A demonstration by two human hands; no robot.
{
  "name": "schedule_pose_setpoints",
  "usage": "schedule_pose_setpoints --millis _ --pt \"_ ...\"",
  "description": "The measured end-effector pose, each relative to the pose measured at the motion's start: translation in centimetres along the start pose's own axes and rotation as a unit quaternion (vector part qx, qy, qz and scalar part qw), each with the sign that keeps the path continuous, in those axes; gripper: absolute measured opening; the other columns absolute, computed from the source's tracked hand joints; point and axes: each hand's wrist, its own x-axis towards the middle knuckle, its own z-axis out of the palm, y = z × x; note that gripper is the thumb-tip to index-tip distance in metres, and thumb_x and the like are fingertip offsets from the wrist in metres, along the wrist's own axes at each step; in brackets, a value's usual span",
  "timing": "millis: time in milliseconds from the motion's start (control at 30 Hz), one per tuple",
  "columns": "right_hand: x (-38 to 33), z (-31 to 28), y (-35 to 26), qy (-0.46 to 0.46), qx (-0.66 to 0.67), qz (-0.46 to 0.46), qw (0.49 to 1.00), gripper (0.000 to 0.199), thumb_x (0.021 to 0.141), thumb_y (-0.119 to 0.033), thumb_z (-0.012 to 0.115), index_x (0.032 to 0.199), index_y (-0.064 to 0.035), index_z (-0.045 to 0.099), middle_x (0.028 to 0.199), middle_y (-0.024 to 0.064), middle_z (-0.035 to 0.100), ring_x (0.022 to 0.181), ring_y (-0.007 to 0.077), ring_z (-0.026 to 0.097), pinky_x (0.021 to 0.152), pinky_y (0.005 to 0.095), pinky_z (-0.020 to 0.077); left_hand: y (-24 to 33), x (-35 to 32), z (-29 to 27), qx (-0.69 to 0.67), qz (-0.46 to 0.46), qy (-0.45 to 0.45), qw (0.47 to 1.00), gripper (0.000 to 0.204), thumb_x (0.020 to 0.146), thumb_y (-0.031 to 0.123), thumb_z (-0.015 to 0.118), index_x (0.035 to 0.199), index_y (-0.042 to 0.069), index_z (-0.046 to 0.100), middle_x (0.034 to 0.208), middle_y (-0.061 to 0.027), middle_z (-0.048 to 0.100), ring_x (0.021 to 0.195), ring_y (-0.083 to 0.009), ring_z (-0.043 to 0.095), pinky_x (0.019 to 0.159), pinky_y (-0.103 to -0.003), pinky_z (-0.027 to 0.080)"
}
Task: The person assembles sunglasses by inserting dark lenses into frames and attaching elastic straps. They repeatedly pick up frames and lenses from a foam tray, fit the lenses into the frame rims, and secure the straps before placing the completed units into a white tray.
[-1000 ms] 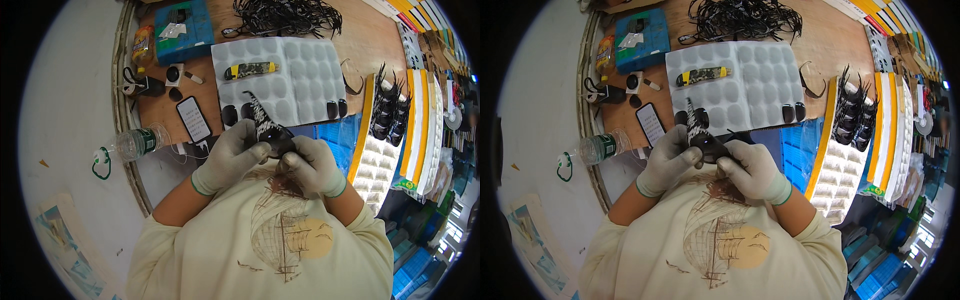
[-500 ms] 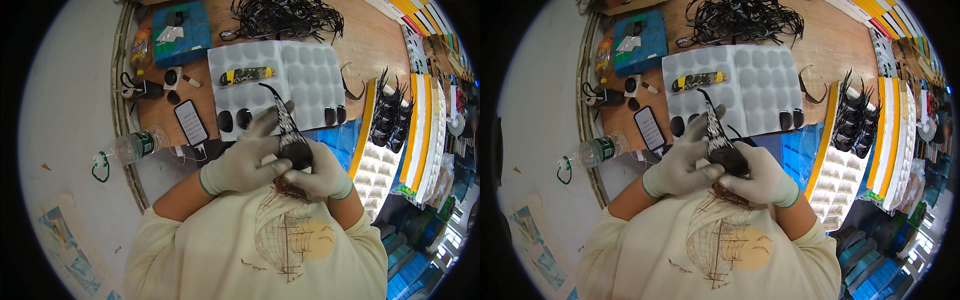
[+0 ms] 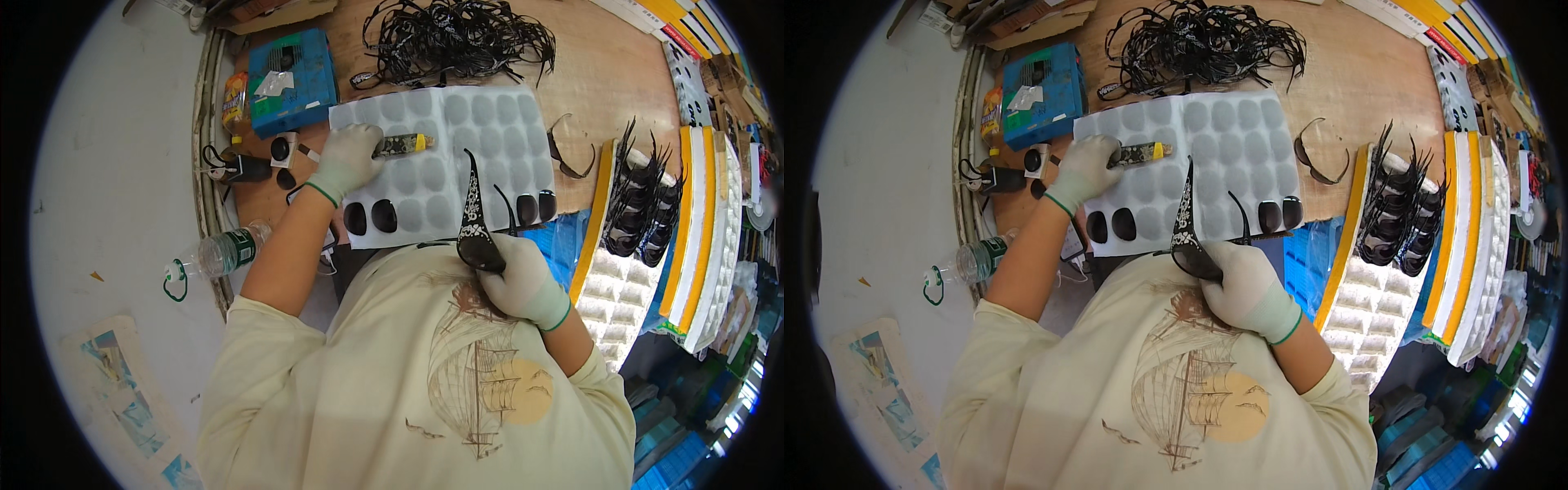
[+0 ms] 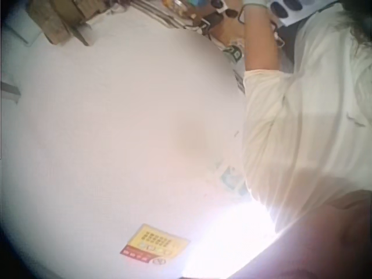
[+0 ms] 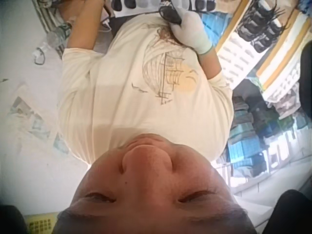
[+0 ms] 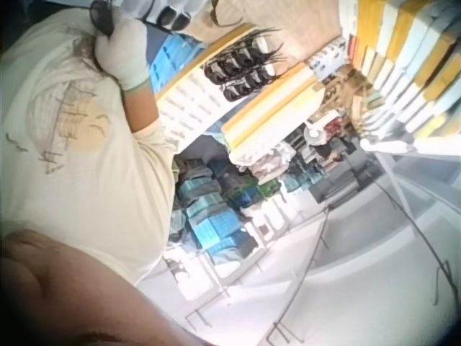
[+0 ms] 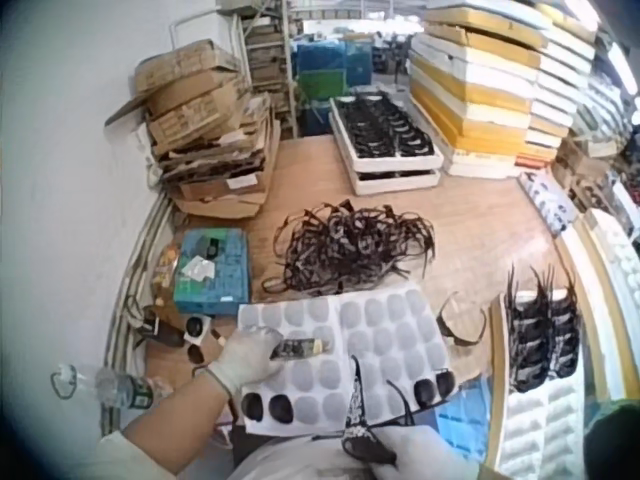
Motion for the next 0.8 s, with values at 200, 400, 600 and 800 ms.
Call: schedule_pose_setpoints --millis 200,400,600,800 --pt "-0.2 0.4 0.3 -0.001 0.003 0.007 1.000 0.035 0.075 -0.006 0.062 0.110 0.0027 0.064 0.093 0.0290 0.065 0.091 0.0484 0.062 0.078 0.0488 0.0523 1.8 -2.4 -1.7 -0.012 0.023 0.036 0.999 0.017 0.075 0.024 0.072 0.081 0.009 0.067 0.083 -0.0106 0.069 0.087 -0.0300 0.068 0.080 -0.045 0.050" --pt "0.3 2.2 -0.3 0.007 0.029 0.001 1.000 0.031 0.077 -0.005 0.062 0.107 0.0032 0.064 0.092 0.0284 0.066 0.089 0.0485 0.063 0.076 0.0484 0.0523 2.7 -5.6 1.9 -0.046 0.042 0.062 0.996 0.024 0.074 0.027 0.074 0.086 0.008 0.067 0.097 -0.0132 0.071 0.093 -0.0323 0.067 0.085 -0.044 0.050" --pt "0.7 4.3 -1.2 0.119 0.034 0.052 0.991 0.024 0.080 -0.005 0.062 0.103 0.0026 0.065 0.085 0.0281 0.067 0.085 0.0488 0.064 0.073 0.0495 0.0521 7.4 -11.3 -2.0 -0.574 -0.017 -0.027 0.818 0.053 0.089 0.036 0.072 0.123 -0.003 0.062 0.119 -0.0118 0.065 0.107 -0.0178 0.062 0.095 -0.035 0.048" --pt "1.9 6.3 -5.3 -0.006 0.079 0.023 0.997 0.024 0.081 -0.007 0.061 0.103 0.0014 0.066 0.085 0.0250 0.068 0.083 0.0455 0.066 0.073 0.0461 0.0534 7.9 -14.6 -5.6 -0.682 -0.032 -0.109 0.722 0.043 0.095 0.031 0.067 0.118 -0.005 0.060 0.104 -0.0079 0.065 0.096 -0.0128 0.060 0.086 -0.030 0.050"
